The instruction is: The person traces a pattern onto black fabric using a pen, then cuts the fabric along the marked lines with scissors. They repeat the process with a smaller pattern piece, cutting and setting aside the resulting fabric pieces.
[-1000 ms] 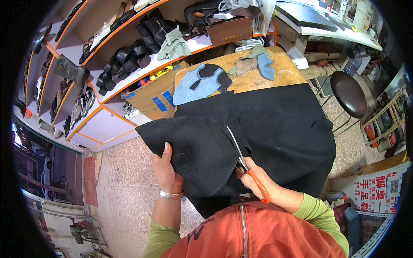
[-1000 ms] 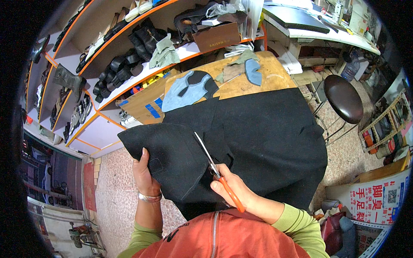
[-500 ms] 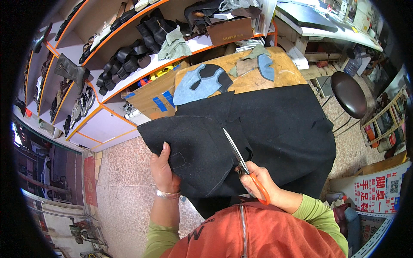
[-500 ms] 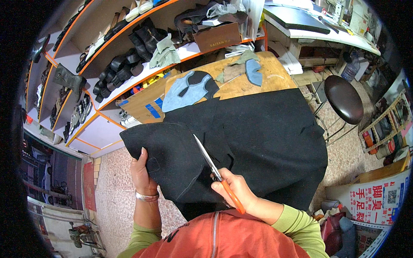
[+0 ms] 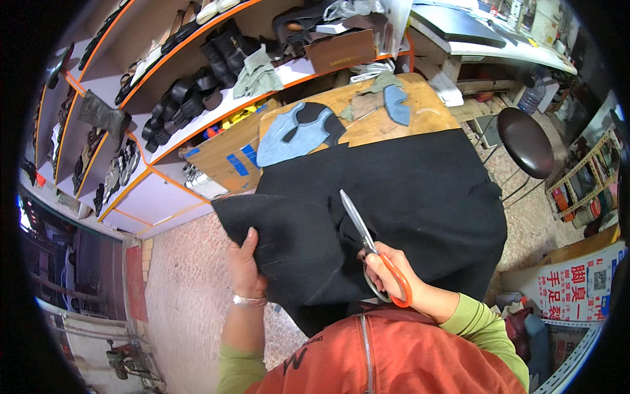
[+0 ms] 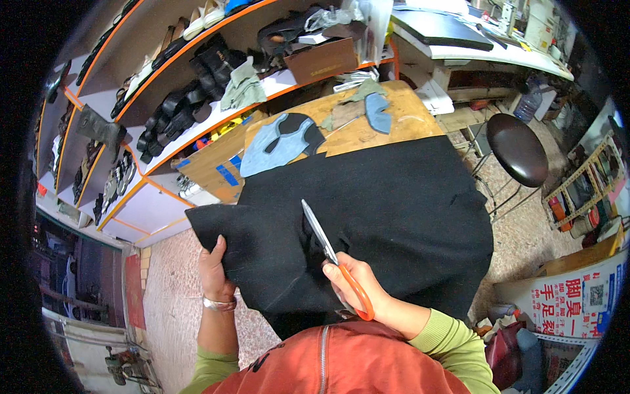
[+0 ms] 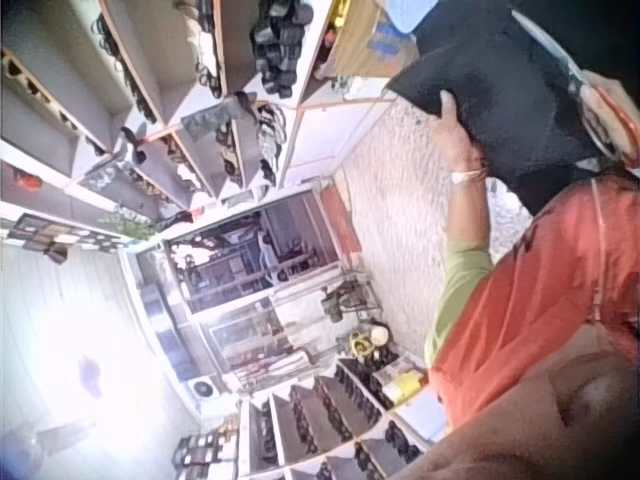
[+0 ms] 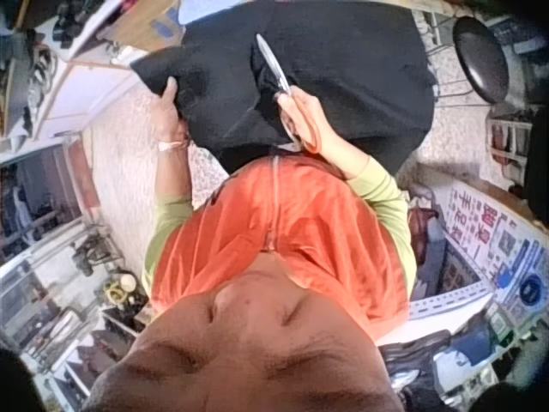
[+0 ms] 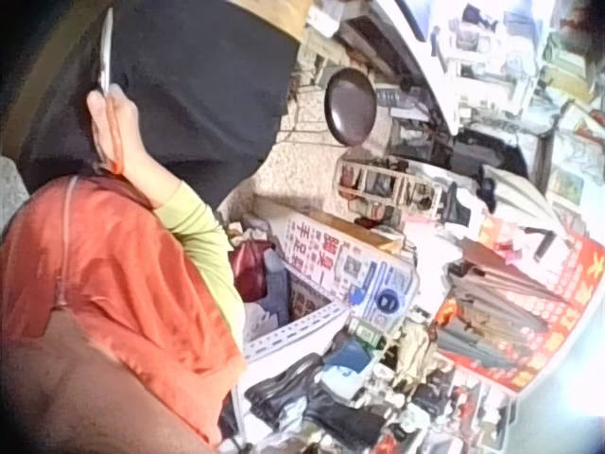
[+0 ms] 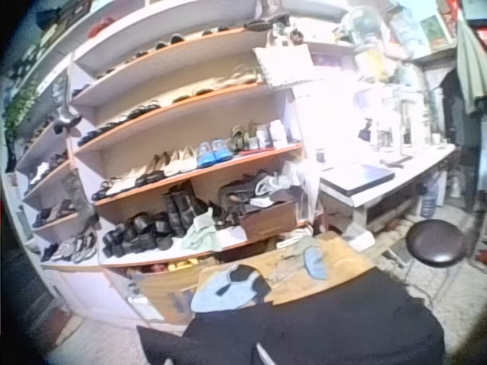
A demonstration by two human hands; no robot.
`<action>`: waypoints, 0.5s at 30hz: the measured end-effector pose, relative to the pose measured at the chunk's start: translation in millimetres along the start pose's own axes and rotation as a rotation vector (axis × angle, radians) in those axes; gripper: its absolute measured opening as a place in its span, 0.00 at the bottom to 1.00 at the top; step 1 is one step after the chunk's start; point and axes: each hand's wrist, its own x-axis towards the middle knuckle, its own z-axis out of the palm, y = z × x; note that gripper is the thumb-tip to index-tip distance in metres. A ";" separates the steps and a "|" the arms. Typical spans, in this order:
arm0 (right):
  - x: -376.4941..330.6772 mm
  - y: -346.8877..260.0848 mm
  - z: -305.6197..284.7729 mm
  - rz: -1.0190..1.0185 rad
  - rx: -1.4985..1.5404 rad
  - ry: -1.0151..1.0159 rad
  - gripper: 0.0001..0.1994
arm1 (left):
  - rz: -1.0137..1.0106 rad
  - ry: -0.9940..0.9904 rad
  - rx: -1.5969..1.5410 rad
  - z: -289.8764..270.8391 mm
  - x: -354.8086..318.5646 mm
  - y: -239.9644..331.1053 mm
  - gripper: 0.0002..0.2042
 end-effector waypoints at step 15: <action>-27.7 -16.7 -164.5 -0.101 -1.014 0.814 0.26 | -0.257 -0.247 -0.045 171.8 69.6 -37.2 0.38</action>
